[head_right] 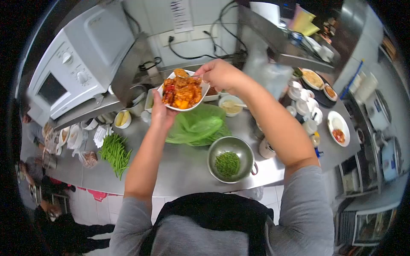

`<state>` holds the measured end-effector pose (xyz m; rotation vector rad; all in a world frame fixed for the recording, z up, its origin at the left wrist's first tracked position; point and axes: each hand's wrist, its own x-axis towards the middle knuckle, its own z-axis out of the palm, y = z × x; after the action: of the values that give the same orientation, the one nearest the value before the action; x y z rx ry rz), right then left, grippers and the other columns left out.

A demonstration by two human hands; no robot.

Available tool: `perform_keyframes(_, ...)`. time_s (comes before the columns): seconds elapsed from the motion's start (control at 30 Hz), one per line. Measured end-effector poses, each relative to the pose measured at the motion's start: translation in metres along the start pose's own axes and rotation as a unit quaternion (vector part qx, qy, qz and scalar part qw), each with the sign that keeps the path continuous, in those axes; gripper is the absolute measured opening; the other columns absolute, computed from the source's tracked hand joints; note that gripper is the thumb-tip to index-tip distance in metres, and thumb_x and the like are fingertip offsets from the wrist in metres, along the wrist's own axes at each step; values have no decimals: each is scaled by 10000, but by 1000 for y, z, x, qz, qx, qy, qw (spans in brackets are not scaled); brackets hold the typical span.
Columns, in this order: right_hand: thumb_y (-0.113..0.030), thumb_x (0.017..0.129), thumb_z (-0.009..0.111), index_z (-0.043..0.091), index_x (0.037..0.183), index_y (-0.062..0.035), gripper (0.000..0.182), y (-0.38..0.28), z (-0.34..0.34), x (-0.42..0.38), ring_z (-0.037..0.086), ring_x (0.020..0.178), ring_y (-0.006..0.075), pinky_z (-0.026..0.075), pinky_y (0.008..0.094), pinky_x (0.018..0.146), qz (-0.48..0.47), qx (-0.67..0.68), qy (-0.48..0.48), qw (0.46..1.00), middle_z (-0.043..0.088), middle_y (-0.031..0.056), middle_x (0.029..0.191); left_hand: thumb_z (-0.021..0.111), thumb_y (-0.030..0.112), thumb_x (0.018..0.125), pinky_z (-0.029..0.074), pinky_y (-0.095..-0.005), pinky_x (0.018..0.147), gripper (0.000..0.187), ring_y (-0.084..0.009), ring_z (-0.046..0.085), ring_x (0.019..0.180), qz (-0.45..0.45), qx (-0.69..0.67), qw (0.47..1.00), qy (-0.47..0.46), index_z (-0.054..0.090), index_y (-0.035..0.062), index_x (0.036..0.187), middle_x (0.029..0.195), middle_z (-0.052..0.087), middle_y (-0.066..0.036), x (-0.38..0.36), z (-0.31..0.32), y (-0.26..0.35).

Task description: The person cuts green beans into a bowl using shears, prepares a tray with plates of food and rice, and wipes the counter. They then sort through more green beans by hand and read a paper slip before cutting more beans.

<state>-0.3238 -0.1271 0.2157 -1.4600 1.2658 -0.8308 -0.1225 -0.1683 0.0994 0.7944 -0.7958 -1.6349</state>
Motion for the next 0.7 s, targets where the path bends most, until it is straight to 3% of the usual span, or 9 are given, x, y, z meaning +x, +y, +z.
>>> perform_keyframes(0.03, -72, 823, 516, 613, 1007, -22, 214, -2, -10, -22, 243, 458, 23, 186, 188, 399, -1, 47, -22, 999, 354, -76, 565, 226, 618, 873, 406, -468, 920, 693, -279, 464, 1161, -21, -6, 1000, -15, 352, 86, 1300, 1302, 428, -127, -15, 10, 1)
perform_keyframes(0.13, -68, 835, 511, 596, 1033, 0, 227, 0, -51, -94, 248, 451, 14, 170, 187, 397, 9, 81, -33, 996, 368, -75, 567, 252, 635, 857, 302, -480, 1004, 743, -295, 394, 1219, -94, -40, 993, -60, 324, 69, 1332, 1348, 378, -134, -43, 19, -12)
perform_keyframes(0.2, -62, 829, 522, 595, 1042, 5, 235, 6, -87, -149, 249, 451, 7, 162, 180, 396, 28, 107, -37, 993, 382, -79, 575, 309, 600, 864, 293, -466, 1017, 718, -289, 380, 1229, -118, -89, 982, -116, 333, 52, 1327, 1354, 371, -130, -70, 33, -23)
perform_keyframes(0.3, -49, 822, 520, 595, 1041, 13, 239, 24, -146, -234, 260, 459, 4, 173, 174, 395, 45, 99, 42, 993, 392, -81, 584, 342, 516, 896, 316, -426, 1020, 624, -283, 392, 1220, -130, -117, 970, -169, 354, 53, 1315, 1351, 374, -131, -110, 49, -37)
perform_keyframes(0.43, -25, 809, 492, 612, 992, 9, 221, 77, -238, -336, 278, 472, 10, 201, 163, 396, 98, 35, 233, 967, 435, -72, 606, 361, 463, 912, 349, -420, 1001, 571, -277, 414, 1201, -123, -121, 979, -106, 355, 56, 1311, 1339, 389, -128, -167, 83, -58)
perform_keyframes(0.53, 16, 759, 476, 624, 960, -1, 251, 143, -324, -393, 286, 459, 32, 226, 192, 386, 180, 5, 318, 931, 395, -62, 561, 377, 461, 909, 356, -410, 996, 572, -271, 416, 1198, -76, -100, 989, -74, 360, 50, 1305, 1327, 402, -125, -200, 100, -83)
perform_keyframes(0.63, -18, 759, 492, 651, 934, -31, 237, 237, -403, -431, 363, 457, 70, 299, 231, 392, 227, -49, 385, 893, 471, -13, 571, 392, 470, 901, 354, -407, 995, 582, -261, 411, 1203, -55, -89, 994, 22, 360, 53, 1306, 1331, 399, -115, -228, 127, -109)
perform_keyframes(0.7, -77, 760, 510, 677, 900, -70, 217, 309, -443, -440, 547, 544, 172, 439, 305, 496, 287, -253, 436, 815, 606, 81, 671, 400, 475, 897, 354, -405, 995, 588, -256, 409, 1205, -47, -89, 992, 82, 361, 55, 1307, 1334, 397, -107, -242, 144, -126)
